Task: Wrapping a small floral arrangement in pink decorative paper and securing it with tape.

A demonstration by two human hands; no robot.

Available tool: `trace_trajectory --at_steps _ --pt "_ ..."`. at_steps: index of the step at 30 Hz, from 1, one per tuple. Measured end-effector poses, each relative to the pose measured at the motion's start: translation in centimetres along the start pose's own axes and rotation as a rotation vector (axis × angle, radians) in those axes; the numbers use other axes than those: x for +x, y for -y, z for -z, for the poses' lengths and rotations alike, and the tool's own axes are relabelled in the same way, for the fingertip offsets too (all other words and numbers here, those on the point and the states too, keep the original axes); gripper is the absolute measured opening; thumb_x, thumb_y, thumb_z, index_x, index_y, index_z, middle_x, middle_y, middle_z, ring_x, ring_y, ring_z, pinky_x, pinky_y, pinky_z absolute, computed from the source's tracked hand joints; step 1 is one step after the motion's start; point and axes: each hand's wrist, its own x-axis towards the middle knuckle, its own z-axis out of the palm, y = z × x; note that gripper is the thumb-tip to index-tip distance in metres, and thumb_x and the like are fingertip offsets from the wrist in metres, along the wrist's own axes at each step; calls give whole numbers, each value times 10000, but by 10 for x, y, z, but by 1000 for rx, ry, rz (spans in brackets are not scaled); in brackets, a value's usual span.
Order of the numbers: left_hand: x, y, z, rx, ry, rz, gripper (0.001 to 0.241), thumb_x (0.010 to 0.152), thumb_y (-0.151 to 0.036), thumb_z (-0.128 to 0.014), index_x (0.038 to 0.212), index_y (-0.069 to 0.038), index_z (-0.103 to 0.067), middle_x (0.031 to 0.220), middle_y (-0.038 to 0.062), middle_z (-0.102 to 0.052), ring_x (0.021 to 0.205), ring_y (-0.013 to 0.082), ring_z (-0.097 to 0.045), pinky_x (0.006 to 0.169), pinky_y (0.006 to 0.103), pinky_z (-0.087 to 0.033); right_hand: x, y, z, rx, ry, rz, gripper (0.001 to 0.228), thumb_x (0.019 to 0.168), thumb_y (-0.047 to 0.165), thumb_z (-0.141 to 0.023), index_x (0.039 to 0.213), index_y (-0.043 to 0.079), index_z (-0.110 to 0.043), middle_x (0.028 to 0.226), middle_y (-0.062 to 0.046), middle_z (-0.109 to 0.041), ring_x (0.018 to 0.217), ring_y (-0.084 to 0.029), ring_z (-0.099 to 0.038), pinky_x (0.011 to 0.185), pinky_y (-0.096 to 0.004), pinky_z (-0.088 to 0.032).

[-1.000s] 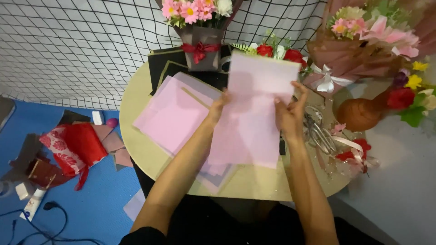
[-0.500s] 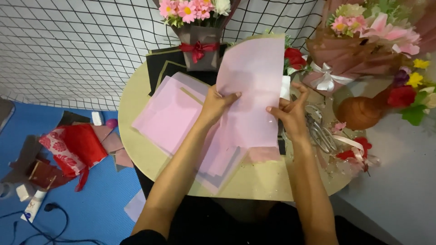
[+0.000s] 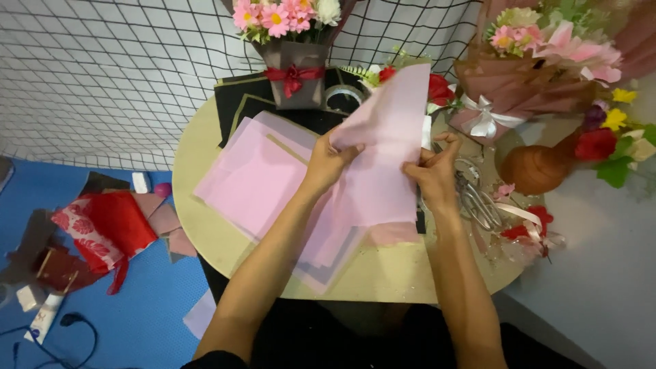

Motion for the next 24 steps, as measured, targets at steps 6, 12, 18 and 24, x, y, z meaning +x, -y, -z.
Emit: trace_trajectory --at_steps 6,12,18,24 --pt "5 33 2 -27 -38 9 237 779 -45 -807 1007 -13 -752 916 114 -708 881 189 -618 843 374 -533 -2 10 -3 -28 -66 12 667 811 -126 -559 1327 175 -263 854 -81 -665 778 -178 -613 677 -255 -514" --pt "9 23 -8 -11 -165 131 448 734 -96 -858 1143 8 -709 994 164 -702 912 264 -645 844 436 -532 -2 34 -5 11 31 -85 917 765 -71 -811 1377 225 -195 961 -98 -691 783 -188 -666 668 -251 -584" --pt "-7 -24 -37 58 -157 294 746 619 -174 -947 1264 34 -635 1041 185 -690 919 312 -666 819 448 -558 -5 45 5 -3 -37 -137 771 836 13 -805 1357 190 -264 1012 -137 -715 815 -218 -689 683 -298 -630" --pt "-10 3 -32 194 -185 245 724 649 -152 -927 1291 3 -628 1092 211 -692 992 327 -679 853 426 -532 -4 47 18 20 -52 -160 742 814 -11 -789 1326 220 -305 914 -72 -727 689 -164 -690 611 -238 -604"
